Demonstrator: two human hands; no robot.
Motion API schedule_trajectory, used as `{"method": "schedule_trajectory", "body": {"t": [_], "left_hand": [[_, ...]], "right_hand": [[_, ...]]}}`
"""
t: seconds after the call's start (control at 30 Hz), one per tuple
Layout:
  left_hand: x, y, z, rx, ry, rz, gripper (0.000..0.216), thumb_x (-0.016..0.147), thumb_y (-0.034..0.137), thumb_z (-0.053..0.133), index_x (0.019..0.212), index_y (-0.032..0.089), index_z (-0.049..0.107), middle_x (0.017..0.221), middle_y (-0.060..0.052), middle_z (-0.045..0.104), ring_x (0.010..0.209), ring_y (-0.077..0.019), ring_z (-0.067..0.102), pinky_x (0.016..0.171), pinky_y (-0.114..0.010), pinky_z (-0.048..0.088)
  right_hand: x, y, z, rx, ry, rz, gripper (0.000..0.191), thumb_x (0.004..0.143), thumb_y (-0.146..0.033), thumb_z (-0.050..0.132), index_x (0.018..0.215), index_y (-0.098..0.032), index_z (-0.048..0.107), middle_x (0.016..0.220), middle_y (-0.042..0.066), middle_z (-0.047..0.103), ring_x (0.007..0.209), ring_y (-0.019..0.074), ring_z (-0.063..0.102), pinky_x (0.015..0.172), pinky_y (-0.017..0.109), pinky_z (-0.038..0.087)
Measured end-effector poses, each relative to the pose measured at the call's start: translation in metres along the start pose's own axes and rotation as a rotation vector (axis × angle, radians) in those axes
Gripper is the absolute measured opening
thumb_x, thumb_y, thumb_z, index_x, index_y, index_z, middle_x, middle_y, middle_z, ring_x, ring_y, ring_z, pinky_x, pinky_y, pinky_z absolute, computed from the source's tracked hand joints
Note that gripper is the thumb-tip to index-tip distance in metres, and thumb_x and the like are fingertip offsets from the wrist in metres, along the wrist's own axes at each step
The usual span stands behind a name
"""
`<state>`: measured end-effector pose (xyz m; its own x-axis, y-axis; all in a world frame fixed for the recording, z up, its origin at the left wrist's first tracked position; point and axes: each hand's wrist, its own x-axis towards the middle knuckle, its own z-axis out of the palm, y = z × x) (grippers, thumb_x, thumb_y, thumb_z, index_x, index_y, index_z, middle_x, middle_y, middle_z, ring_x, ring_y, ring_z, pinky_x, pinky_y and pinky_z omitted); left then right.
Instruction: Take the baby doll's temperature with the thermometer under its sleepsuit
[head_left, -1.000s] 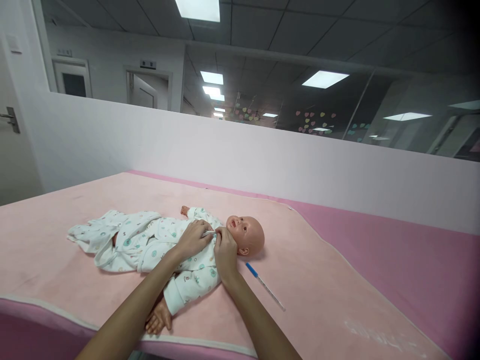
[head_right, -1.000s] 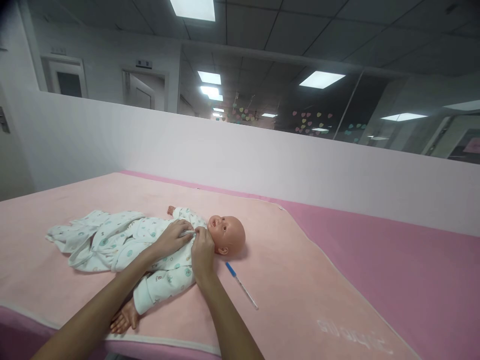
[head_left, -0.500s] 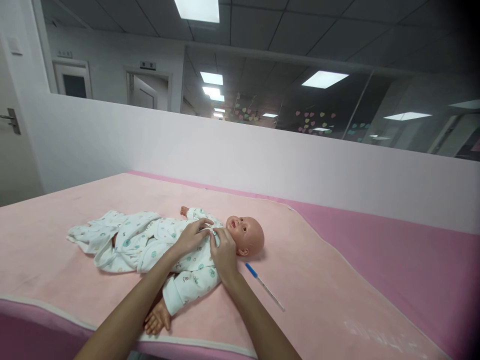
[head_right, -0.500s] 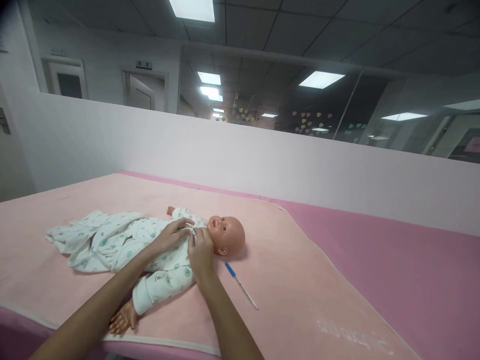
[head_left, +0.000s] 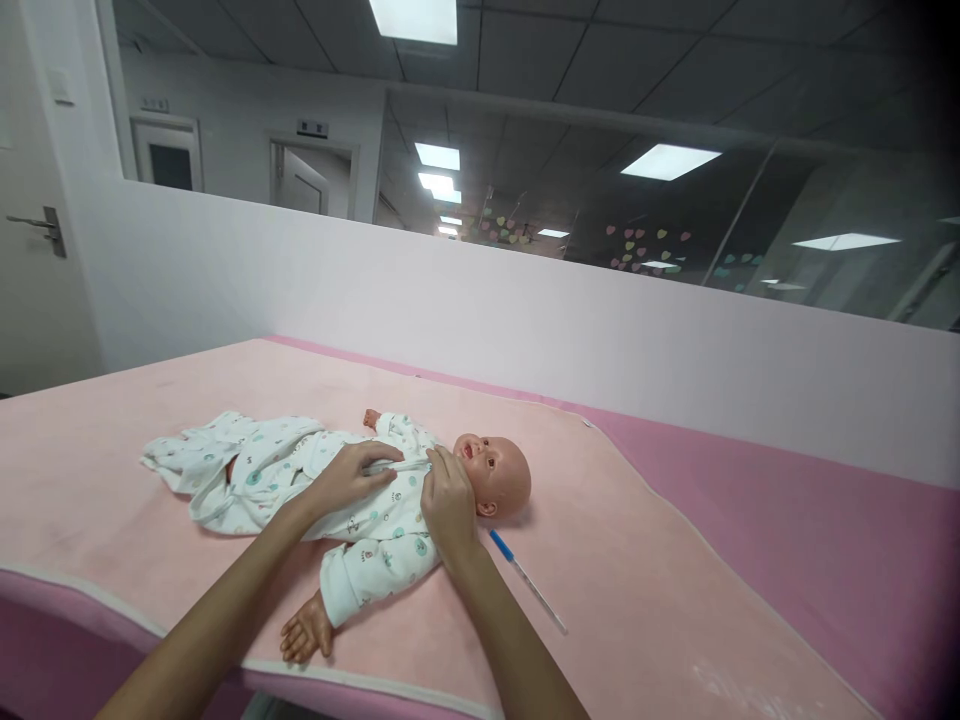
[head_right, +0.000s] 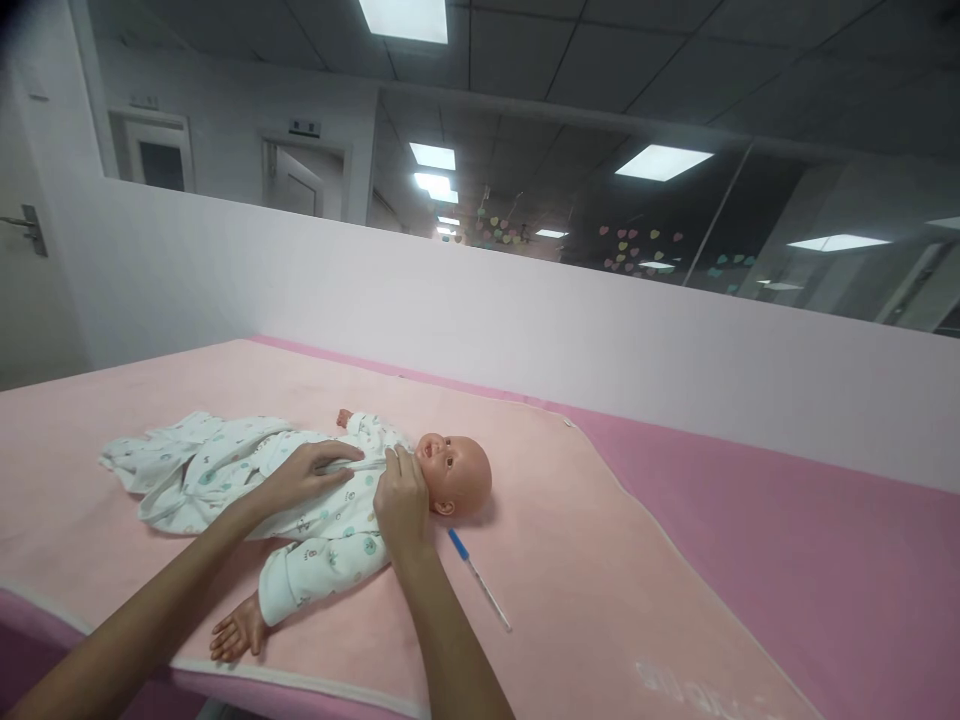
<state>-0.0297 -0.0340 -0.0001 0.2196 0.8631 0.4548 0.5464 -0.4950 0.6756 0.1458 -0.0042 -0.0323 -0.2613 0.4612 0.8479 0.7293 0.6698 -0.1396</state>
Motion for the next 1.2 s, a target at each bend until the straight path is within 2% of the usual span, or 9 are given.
{"method": "schedule_trajectory", "body": {"t": [0.07, 0.17, 0.3, 0.43, 0.7, 0.93, 1.2], "left_hand": [[0.000, 0.001, 0.003, 0.060, 0.032, 0.051, 0.027, 0.075, 0.026, 0.050, 0.097, 0.022, 0.065, 0.104, -0.003, 0.062, 0.099, -0.0206, 0.054, 0.089, -0.031, 0.043], [0.000, 0.003, 0.007, 0.139, 0.083, 0.094, 0.032, 0.073, 0.019, 0.045, 0.098, 0.022, 0.065, 0.096, -0.004, 0.061, 0.094, -0.0197, 0.053, 0.086, -0.031, 0.043], [-0.001, 0.001, 0.010, 0.229, 0.139, 0.099, 0.036, 0.072, 0.015, 0.042, 0.098, 0.023, 0.066, 0.089, -0.005, 0.059, 0.088, -0.0196, 0.052, 0.083, -0.032, 0.043], [0.000, -0.001, 0.011, 0.244, 0.170, 0.066, 0.033, 0.072, 0.015, 0.044, 0.094, 0.023, 0.067, 0.090, -0.004, 0.060, 0.091, -0.0205, 0.051, 0.085, -0.033, 0.041], [0.000, 0.002, 0.010, 0.124, 0.253, 0.119, 0.032, 0.070, 0.010, 0.041, 0.085, 0.022, 0.066, 0.093, -0.001, 0.062, 0.093, -0.0180, 0.052, 0.087, -0.030, 0.040], [-0.002, 0.007, 0.015, 0.367, 0.179, 0.194, 0.028, 0.070, 0.011, 0.044, 0.085, 0.022, 0.065, 0.086, -0.002, 0.062, 0.086, -0.0189, 0.052, 0.081, -0.033, 0.038], [-0.002, 0.007, 0.017, 0.464, 0.225, 0.198, 0.020, 0.072, 0.012, 0.044, 0.081, 0.019, 0.061, 0.086, -0.003, 0.061, 0.085, -0.0185, 0.051, 0.079, -0.033, 0.038]], "right_hand": [[0.002, -0.003, -0.005, 0.037, -0.013, -0.062, 0.032, 0.084, -0.010, 0.032, 0.104, -0.015, 0.057, 0.107, 0.011, 0.059, 0.103, 0.0203, 0.051, 0.089, 0.038, 0.042], [0.006, -0.010, -0.010, 0.114, -0.084, -0.108, 0.024, 0.086, -0.017, 0.039, 0.100, -0.019, 0.058, 0.100, 0.006, 0.062, 0.099, 0.0175, 0.053, 0.087, 0.034, 0.041], [0.015, -0.018, -0.006, 0.134, -0.117, -0.035, 0.014, 0.083, -0.027, 0.050, 0.090, -0.021, 0.061, 0.082, 0.002, 0.062, 0.084, 0.0162, 0.054, 0.076, 0.029, 0.040], [0.023, -0.020, 0.003, 0.115, -0.121, 0.010, 0.011, 0.075, -0.029, 0.057, 0.082, -0.020, 0.061, 0.078, 0.003, 0.058, 0.080, 0.0183, 0.050, 0.075, 0.030, 0.037], [0.014, -0.017, 0.004, 0.150, -0.099, 0.028, 0.007, 0.078, -0.023, 0.052, 0.072, -0.019, 0.054, 0.074, 0.002, 0.055, 0.076, 0.0166, 0.048, 0.071, 0.028, 0.035], [0.010, -0.017, 0.006, 0.159, -0.105, 0.055, 0.009, 0.078, -0.018, 0.048, 0.069, -0.018, 0.049, 0.071, 0.001, 0.053, 0.072, 0.0151, 0.046, 0.067, 0.026, 0.035], [0.008, -0.015, 0.011, 0.160, -0.066, 0.070, 0.010, 0.079, -0.018, 0.048, 0.069, -0.019, 0.047, 0.070, 0.001, 0.053, 0.070, 0.0152, 0.045, 0.066, 0.027, 0.034]]}}
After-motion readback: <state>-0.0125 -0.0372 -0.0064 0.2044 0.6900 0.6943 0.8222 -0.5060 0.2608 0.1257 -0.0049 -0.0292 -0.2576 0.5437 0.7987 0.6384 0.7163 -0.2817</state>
